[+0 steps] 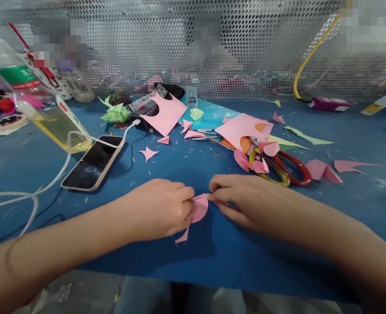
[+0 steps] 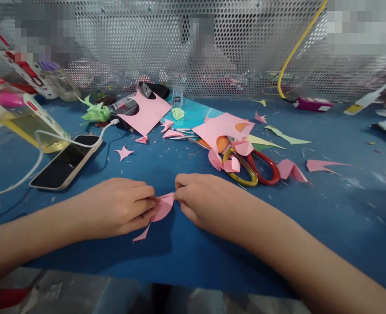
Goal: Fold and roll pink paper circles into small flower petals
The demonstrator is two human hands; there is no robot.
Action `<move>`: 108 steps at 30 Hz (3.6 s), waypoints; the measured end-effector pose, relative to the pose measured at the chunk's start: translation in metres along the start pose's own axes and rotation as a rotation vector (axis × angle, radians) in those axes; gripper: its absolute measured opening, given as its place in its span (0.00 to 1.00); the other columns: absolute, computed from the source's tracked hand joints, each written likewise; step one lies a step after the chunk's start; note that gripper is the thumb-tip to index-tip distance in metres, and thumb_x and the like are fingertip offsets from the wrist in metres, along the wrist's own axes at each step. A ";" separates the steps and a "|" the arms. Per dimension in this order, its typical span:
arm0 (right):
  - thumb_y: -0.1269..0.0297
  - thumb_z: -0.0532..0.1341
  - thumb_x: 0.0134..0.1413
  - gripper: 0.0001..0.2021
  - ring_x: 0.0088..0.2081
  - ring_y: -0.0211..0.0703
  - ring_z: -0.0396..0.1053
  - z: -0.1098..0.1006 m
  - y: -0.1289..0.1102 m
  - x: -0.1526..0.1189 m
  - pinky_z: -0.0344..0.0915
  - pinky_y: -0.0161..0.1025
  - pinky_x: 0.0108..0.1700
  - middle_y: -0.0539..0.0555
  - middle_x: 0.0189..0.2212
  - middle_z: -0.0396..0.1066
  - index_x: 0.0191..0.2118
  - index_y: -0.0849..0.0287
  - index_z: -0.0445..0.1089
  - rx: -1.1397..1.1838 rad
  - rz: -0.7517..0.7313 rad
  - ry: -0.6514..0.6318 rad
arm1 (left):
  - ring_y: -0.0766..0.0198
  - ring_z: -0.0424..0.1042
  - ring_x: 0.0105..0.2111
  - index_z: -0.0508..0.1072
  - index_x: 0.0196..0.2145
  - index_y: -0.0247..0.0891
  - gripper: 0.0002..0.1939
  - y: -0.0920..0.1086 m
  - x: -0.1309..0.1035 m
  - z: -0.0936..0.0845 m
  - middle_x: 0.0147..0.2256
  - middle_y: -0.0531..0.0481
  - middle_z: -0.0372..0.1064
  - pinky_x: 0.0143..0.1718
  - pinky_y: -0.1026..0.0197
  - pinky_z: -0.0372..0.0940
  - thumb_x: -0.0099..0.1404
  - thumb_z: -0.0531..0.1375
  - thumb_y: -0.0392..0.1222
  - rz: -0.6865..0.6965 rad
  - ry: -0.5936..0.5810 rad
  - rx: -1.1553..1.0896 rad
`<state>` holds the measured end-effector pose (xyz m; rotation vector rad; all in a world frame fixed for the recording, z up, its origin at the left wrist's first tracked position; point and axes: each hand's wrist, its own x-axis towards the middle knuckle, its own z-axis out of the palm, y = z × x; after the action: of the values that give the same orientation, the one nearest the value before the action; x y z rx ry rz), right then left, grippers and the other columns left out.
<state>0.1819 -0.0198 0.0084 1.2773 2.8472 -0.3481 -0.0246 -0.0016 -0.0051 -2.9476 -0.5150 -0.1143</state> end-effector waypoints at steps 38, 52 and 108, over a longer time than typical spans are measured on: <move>0.71 0.52 0.58 0.12 0.31 0.36 0.65 0.006 0.027 0.012 0.58 0.33 0.30 0.51 0.31 0.65 0.39 0.54 0.72 0.040 -0.229 0.003 | 0.72 0.65 0.26 0.75 0.31 0.37 0.09 -0.005 0.010 0.015 0.31 0.52 0.67 0.28 0.68 0.58 0.60 0.53 0.34 -0.361 0.042 -0.615; 0.69 0.54 0.56 0.08 0.32 0.37 0.65 0.005 0.029 0.008 0.58 0.33 0.33 0.51 0.32 0.67 0.32 0.59 0.69 0.113 -0.092 0.004 | 0.70 0.66 0.28 0.74 0.28 0.37 0.10 0.000 0.008 0.004 0.30 0.52 0.67 0.29 0.67 0.58 0.61 0.53 0.35 -0.379 -0.033 -0.461; 0.73 0.60 0.48 0.04 0.32 0.38 0.70 0.008 -0.013 0.007 0.67 0.36 0.34 0.49 0.27 0.71 0.30 0.56 0.66 0.587 0.023 0.919 | 0.74 0.65 0.21 0.77 0.31 0.38 0.06 0.003 0.017 -0.011 0.29 0.52 0.72 0.16 0.73 0.64 0.57 0.60 0.39 -0.560 0.650 -1.077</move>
<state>0.1666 -0.0245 0.0024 1.9845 3.6153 -0.8320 -0.0081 -0.0005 0.0072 -3.1627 -1.4768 -1.8323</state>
